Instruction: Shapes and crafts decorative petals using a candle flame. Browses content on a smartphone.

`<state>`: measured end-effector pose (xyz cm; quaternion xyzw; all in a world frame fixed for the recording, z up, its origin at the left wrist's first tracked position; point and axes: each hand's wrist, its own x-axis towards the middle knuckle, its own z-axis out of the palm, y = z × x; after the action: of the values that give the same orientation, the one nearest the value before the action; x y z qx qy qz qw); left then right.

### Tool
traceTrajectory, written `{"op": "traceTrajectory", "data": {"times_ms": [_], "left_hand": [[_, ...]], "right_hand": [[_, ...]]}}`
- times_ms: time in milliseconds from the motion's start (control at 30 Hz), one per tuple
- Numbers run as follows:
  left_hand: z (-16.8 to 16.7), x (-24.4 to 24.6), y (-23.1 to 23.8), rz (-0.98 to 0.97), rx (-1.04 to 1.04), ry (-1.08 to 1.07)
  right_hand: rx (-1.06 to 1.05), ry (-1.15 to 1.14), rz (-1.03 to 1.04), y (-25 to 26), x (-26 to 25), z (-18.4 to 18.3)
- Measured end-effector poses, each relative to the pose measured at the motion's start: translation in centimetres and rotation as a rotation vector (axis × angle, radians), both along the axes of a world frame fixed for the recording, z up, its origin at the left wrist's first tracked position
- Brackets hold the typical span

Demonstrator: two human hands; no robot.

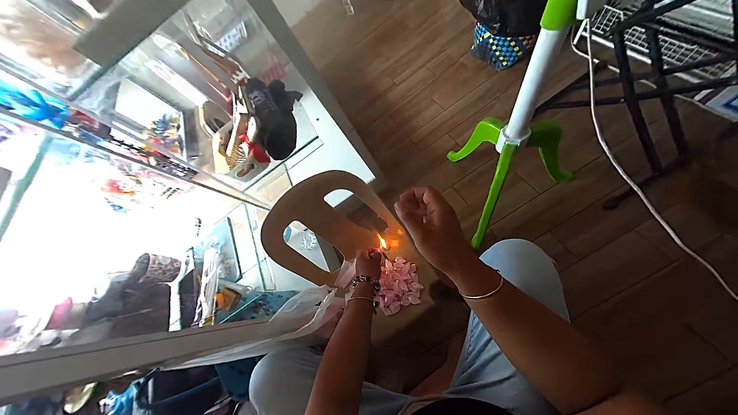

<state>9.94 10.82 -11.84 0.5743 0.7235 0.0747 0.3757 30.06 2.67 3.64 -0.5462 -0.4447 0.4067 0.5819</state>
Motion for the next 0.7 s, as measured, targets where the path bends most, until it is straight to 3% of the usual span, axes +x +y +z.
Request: {"op": "traceTrajectory", "data": {"times_ms": [700], "left_hand": [[0.3, 1.4, 0.1, -0.038, 0.034, 0.045]], "right_hand": [[-0.024, 0.037, 0.040, -0.3, 0.2, 0.1]]}}
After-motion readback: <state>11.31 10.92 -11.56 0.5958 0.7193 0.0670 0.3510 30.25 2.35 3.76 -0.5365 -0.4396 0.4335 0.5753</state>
